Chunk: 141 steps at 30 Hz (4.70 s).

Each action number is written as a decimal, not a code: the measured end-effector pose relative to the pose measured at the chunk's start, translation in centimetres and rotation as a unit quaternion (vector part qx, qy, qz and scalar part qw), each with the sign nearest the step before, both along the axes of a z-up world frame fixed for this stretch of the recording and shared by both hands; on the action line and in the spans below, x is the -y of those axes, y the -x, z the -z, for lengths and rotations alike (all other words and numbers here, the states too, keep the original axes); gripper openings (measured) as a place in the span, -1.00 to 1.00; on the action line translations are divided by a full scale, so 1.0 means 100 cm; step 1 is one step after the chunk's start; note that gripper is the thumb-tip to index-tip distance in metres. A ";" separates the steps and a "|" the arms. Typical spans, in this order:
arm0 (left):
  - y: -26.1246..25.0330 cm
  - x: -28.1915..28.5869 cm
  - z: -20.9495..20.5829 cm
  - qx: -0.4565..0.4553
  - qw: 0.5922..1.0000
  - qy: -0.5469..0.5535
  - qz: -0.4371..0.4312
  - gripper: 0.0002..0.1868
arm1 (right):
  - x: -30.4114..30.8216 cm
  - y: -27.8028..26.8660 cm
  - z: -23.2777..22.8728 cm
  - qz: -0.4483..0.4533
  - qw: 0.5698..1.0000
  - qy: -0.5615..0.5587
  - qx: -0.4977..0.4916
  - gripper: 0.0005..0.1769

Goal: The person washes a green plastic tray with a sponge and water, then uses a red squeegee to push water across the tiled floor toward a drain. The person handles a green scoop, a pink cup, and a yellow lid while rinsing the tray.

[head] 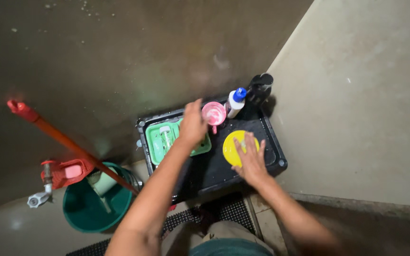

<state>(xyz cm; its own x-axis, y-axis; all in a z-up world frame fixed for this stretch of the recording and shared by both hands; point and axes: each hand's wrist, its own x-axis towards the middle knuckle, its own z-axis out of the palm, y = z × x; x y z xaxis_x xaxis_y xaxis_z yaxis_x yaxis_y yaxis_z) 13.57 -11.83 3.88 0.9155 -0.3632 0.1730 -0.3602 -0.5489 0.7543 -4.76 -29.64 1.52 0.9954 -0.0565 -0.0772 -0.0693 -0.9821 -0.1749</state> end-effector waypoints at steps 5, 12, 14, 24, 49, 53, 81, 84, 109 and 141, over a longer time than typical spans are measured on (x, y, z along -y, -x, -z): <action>0.036 -0.083 0.040 -0.002 0.996 -0.041 -0.075 -0.32 | 0.025 -0.026 -0.001 0.073 0.997 0.007 0.006 0.26; 0.090 -0.137 0.078 -0.038 0.977 -0.148 -0.146 -0.39 | -0.005 -0.042 0.016 0.043 0.989 -0.053 0.129 0.06; 0.095 -0.141 0.081 -0.067 0.972 -0.170 -0.147 -0.45 | -0.030 -0.047 0.039 0.007 0.968 -0.182 0.174 -0.14; 0.098 -0.120 0.060 -0.006 0.976 -0.184 -0.113 -0.61 | -0.037 -0.127 0.135 0.348 0.650 -0.674 -0.037 -0.70; 0.074 0.120 0.129 -0.401 0.902 0.126 -0.095 -0.72 | 0.089 0.106 0.149 0.433 0.644 -0.612 0.156 -0.65; 0.072 0.122 0.145 -0.417 0.889 0.157 -0.104 -0.83 | 0.104 0.083 0.168 0.388 0.665 -0.629 0.102 -0.65; 0.093 -0.129 0.063 -0.075 0.960 -0.013 -0.270 -0.46 | 0.080 -0.066 0.014 0.198 0.951 -0.174 0.164 -0.51; 0.082 -0.142 0.080 -0.111 0.954 -0.084 -0.264 -0.50 | 0.095 -0.092 0.038 0.225 0.960 -0.139 0.088 -0.40; 0.052 -0.138 0.109 -0.158 0.961 -0.105 -0.199 -0.48 | 0.042 -0.201 -0.083 -0.053 0.989 -0.081 0.111 -0.72; 0.030 -0.136 0.037 -0.160 0.943 -0.205 -0.206 -0.46 | 0.100 -0.153 -0.059 0.229 0.878 -0.306 0.289 -0.15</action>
